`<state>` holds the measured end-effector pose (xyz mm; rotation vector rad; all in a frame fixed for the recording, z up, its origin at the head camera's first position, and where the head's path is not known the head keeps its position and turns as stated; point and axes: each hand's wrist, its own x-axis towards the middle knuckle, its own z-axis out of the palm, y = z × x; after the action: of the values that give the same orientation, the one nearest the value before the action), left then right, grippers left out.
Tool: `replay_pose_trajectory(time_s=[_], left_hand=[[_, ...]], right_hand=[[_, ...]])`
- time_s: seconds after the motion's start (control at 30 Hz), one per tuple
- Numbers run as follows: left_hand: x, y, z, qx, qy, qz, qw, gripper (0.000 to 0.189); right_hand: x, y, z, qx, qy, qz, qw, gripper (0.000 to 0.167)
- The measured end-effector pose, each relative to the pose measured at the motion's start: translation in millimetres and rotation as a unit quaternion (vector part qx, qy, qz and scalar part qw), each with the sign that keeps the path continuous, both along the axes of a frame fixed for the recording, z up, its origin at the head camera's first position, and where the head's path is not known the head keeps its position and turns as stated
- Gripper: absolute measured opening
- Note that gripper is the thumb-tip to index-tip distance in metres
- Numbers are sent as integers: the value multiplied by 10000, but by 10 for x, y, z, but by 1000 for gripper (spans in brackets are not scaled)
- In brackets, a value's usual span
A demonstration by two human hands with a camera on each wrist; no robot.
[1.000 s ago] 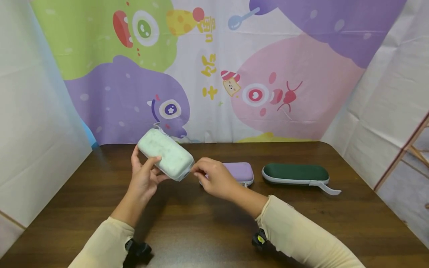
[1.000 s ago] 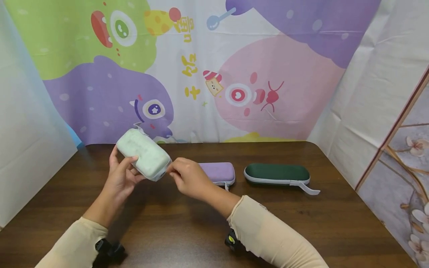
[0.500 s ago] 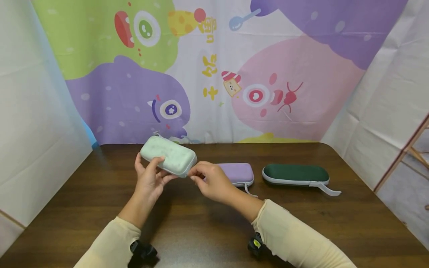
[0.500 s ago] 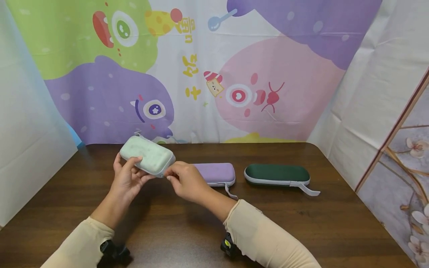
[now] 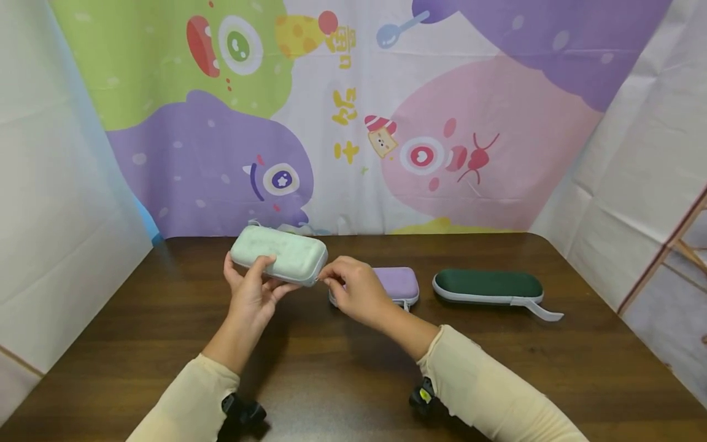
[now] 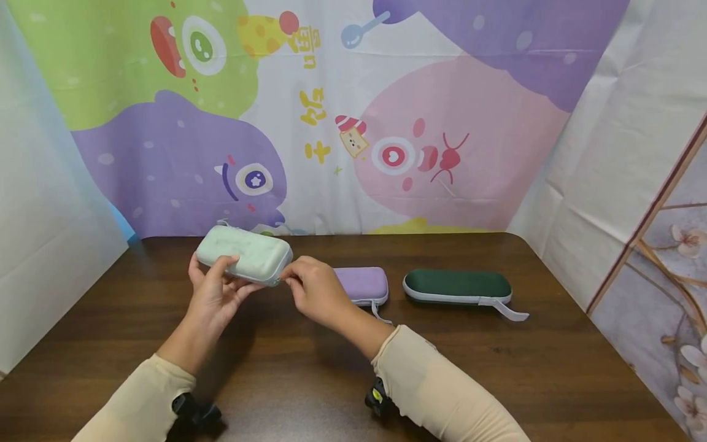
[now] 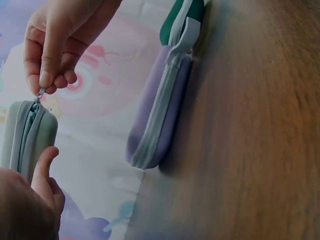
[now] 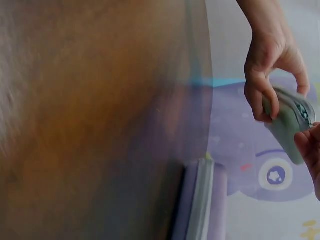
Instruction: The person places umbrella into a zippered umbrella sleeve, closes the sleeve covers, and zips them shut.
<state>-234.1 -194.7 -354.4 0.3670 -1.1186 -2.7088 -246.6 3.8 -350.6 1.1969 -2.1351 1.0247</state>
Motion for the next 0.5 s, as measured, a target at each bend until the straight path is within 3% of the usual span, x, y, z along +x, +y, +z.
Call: replay_pose_trajectory(time_s=[0.13, 0.3, 0.5], left_hand=[[1, 54, 30, -85, 81, 172, 9998, 87], [13, 128, 47, -48, -46, 410, 9991, 89], [12, 176, 36, -2, -204, 402, 9990, 90]], right_hand=[[-12, 41, 31, 26, 25, -96, 9999, 9], [43, 32, 19, 77, -282, -139, 9995, 8], [80, 37, -8, 44, -463, -169, 9988, 8]])
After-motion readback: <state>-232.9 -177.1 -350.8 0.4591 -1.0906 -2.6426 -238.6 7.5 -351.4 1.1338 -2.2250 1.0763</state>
